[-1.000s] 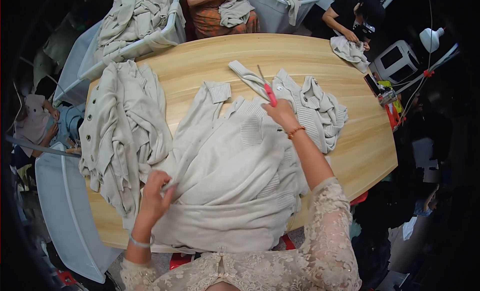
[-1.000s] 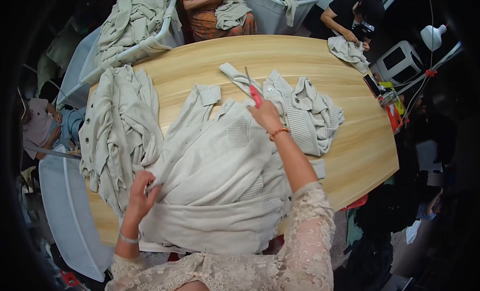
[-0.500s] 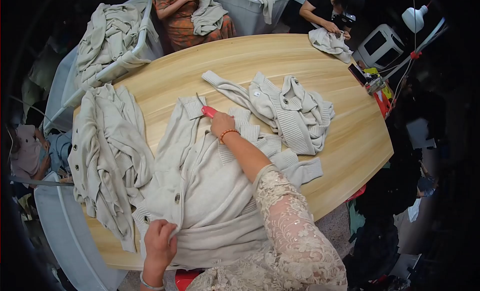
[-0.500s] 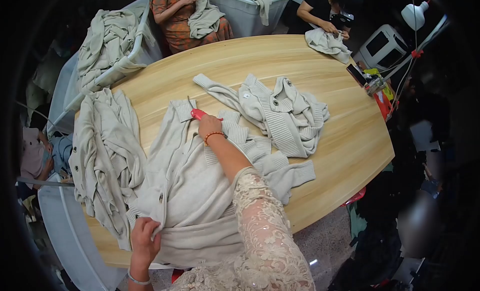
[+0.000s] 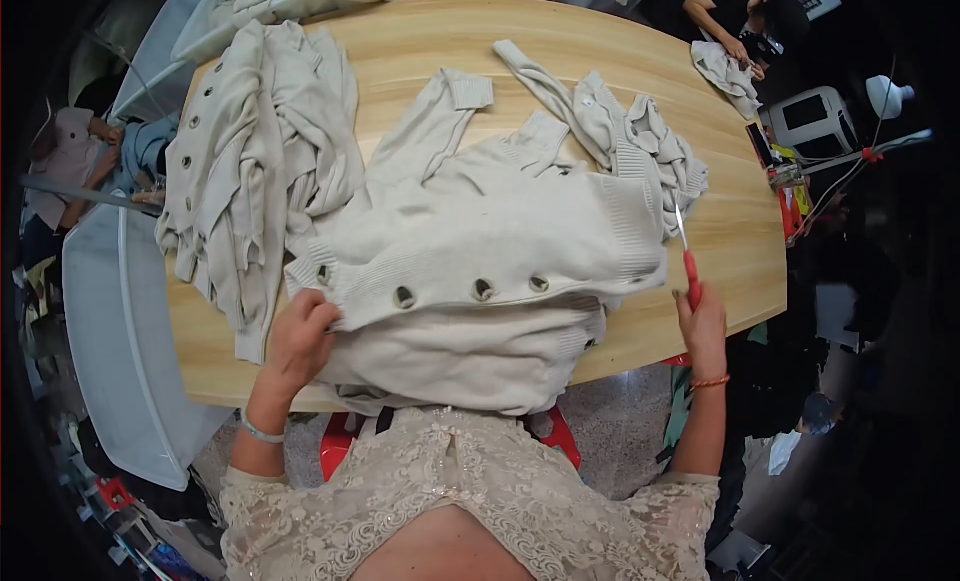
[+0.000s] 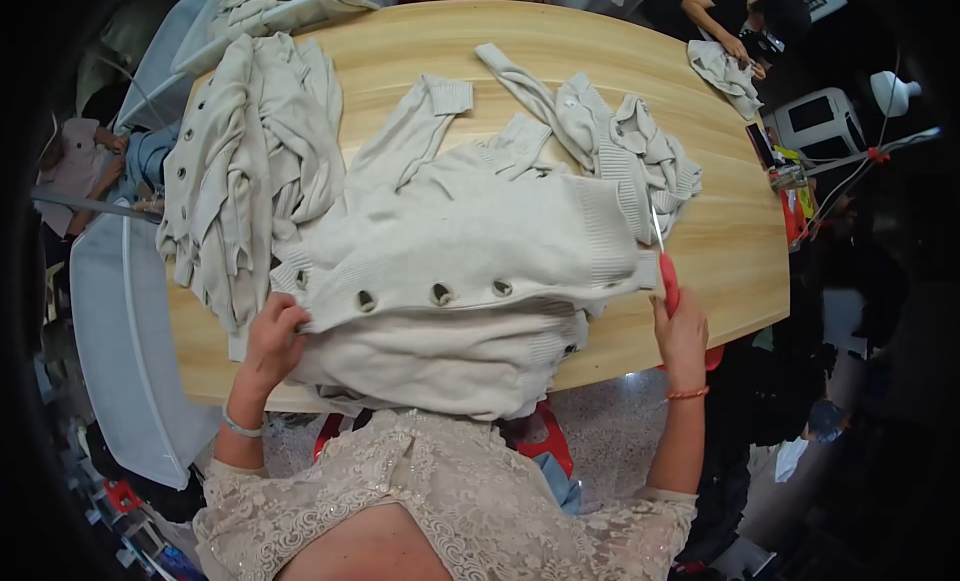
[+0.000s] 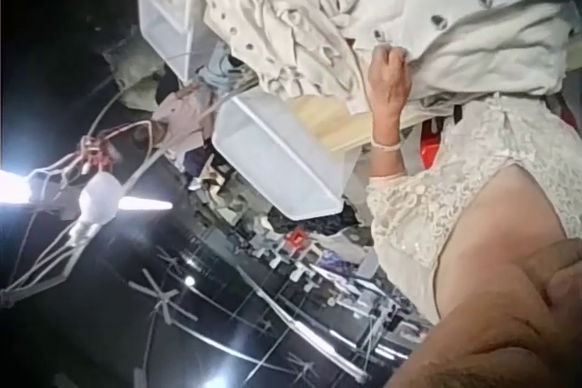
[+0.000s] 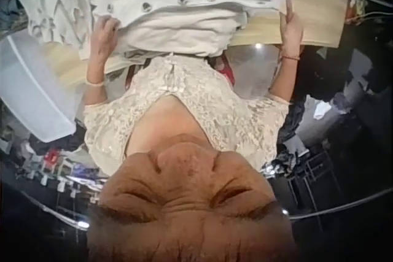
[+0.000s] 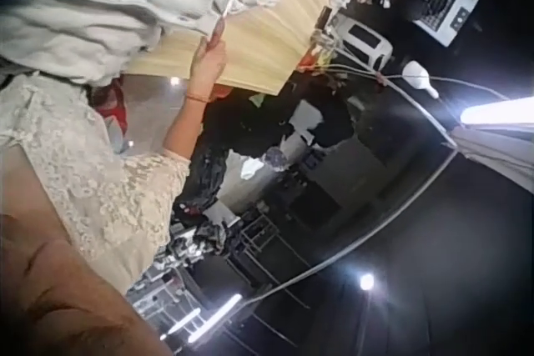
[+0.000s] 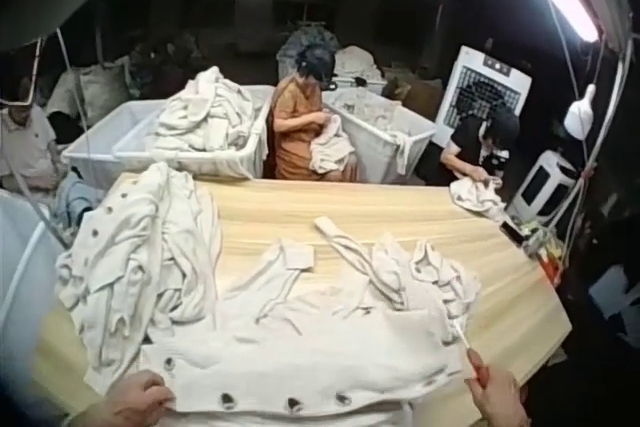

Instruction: Trimming loose threads from sweaters using scissors and inspecting the garments for quality control.

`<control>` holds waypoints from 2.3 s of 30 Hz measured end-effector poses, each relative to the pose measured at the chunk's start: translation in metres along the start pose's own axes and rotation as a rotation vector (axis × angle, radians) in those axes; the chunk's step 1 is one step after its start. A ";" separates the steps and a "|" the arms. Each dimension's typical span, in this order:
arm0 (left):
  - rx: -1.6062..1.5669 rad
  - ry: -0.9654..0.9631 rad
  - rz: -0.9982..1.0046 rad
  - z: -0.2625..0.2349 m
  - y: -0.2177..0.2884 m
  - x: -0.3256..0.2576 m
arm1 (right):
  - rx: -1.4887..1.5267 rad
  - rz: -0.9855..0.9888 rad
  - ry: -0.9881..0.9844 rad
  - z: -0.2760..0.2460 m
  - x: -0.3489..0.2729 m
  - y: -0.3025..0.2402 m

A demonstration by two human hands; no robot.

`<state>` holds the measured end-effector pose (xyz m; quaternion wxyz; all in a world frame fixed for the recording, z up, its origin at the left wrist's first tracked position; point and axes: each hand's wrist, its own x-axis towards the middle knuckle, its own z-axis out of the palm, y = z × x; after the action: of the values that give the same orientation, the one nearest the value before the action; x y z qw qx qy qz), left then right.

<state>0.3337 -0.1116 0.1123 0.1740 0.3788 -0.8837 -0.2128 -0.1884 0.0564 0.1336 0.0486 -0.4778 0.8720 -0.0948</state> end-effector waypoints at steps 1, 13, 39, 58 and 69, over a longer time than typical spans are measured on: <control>-0.036 -0.048 0.031 0.009 0.003 0.000 | -0.290 0.077 0.020 0.015 -0.033 0.016; -0.432 -0.126 0.008 0.023 -0.006 -0.009 | 0.404 -0.141 -0.264 -0.021 -0.149 -0.136; -0.403 -0.058 0.084 0.070 0.039 0.057 | 0.249 -0.349 -0.369 -0.007 -0.173 -0.161; -0.160 -0.196 0.065 0.097 0.104 0.101 | 0.366 -0.342 -0.398 0.003 -0.143 -0.070; -0.243 -0.127 0.133 0.096 0.112 0.098 | 0.472 -0.408 -0.385 0.024 -0.138 -0.053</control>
<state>0.1577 -0.0908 0.1018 0.1760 0.2814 -0.8839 -0.3295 -0.0662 0.1415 0.1206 0.3008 -0.6268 0.6876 -0.2094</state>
